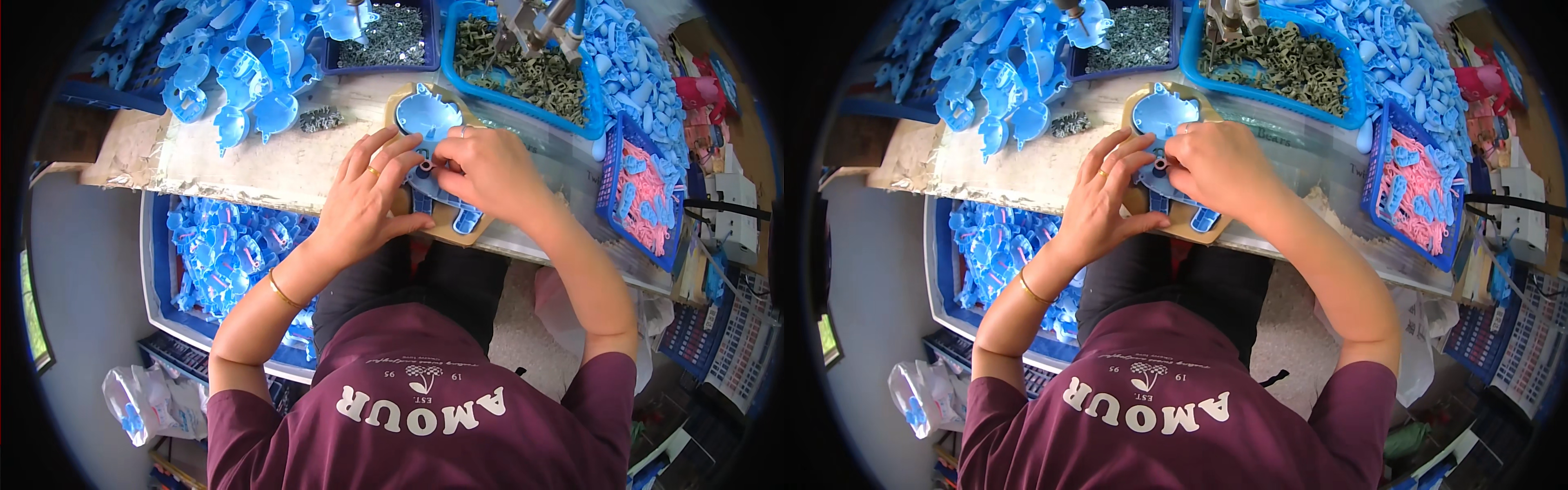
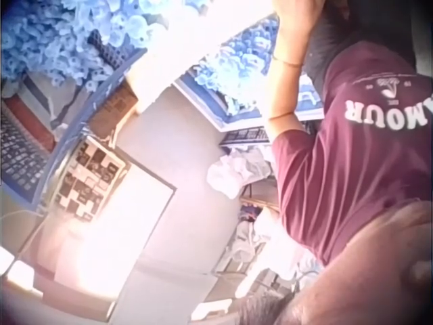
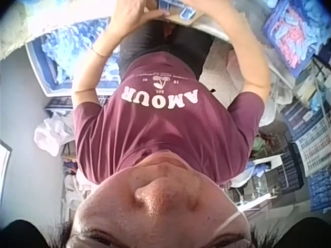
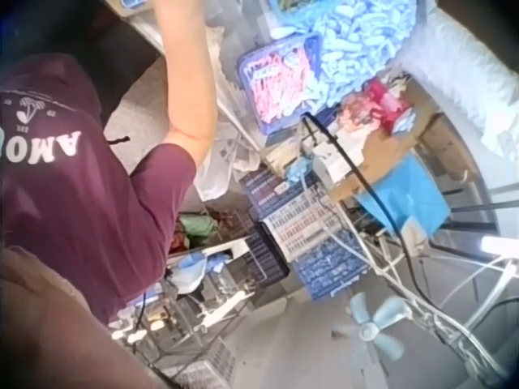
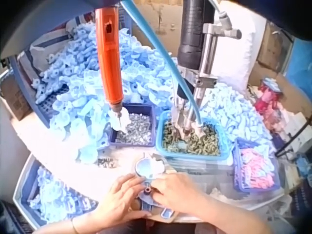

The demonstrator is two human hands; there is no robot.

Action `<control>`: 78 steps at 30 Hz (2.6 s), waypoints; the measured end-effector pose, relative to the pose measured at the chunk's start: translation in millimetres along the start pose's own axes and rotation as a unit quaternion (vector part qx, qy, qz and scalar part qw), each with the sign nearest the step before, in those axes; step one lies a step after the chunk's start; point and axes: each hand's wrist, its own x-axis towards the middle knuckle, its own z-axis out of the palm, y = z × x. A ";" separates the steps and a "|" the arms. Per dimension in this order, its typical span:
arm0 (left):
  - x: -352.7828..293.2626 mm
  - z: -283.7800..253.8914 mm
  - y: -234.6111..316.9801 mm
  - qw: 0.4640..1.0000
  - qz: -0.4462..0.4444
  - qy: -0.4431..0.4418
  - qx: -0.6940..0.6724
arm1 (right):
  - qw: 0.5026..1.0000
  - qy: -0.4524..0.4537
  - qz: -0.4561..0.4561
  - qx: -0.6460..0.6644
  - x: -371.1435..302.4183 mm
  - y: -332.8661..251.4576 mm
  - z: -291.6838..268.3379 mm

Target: Assembling and packaging blue plastic hippopotamus toys at a factory workbench.

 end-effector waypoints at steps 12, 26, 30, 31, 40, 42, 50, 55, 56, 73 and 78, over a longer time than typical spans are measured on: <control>-2.1 0.1 -0.8 1.000 -0.006 0.003 -0.017 | 0.985 -0.002 0.115 0.128 -20.9 -4.5 -30.1; -25.1 9.8 4.0 0.978 0.140 0.095 0.125 | 0.991 0.089 -0.099 -0.027 -60.3 -7.2 -2.8; -32.5 11.0 1.2 0.978 0.142 0.091 0.123 | 0.979 0.123 0.005 0.164 -57.4 -6.7 -23.1; -33.4 9.6 0.5 0.978 0.144 0.085 0.125 | 0.978 0.125 0.006 0.164 -54.6 -6.4 -29.0; -40.1 3.1 6.8 0.981 0.147 0.069 0.104 | 0.986 0.090 -0.015 0.140 -55.7 -5.2 -19.5; -46.0 -2.9 9.0 0.982 0.150 0.054 0.102 | 0.987 0.098 -0.019 0.130 -57.3 -4.5 -14.5; -51.0 -26.3 23.9 0.978 0.193 0.064 0.047 | 0.974 0.090 0.006 0.206 -58.6 -17.2 -5.1; -31.1 -27.6 38.7 0.963 0.255 0.066 0.052 | 0.815 0.028 0.089 0.572 -80.0 -31.5 -10.7; -24.6 -25.8 42.0 0.960 0.272 0.057 0.043 | 0.811 -0.012 0.092 0.578 -83.4 -31.8 -10.6; 44.4 40.7 76.1 0.952 0.281 -0.080 -0.090 | 0.682 0.369 0.515 0.366 -396.3 74.2 -116.4; 56.1 51.2 88.6 0.954 0.269 -0.103 -0.090 | 0.645 0.536 0.537 0.097 -529.4 179.8 -243.2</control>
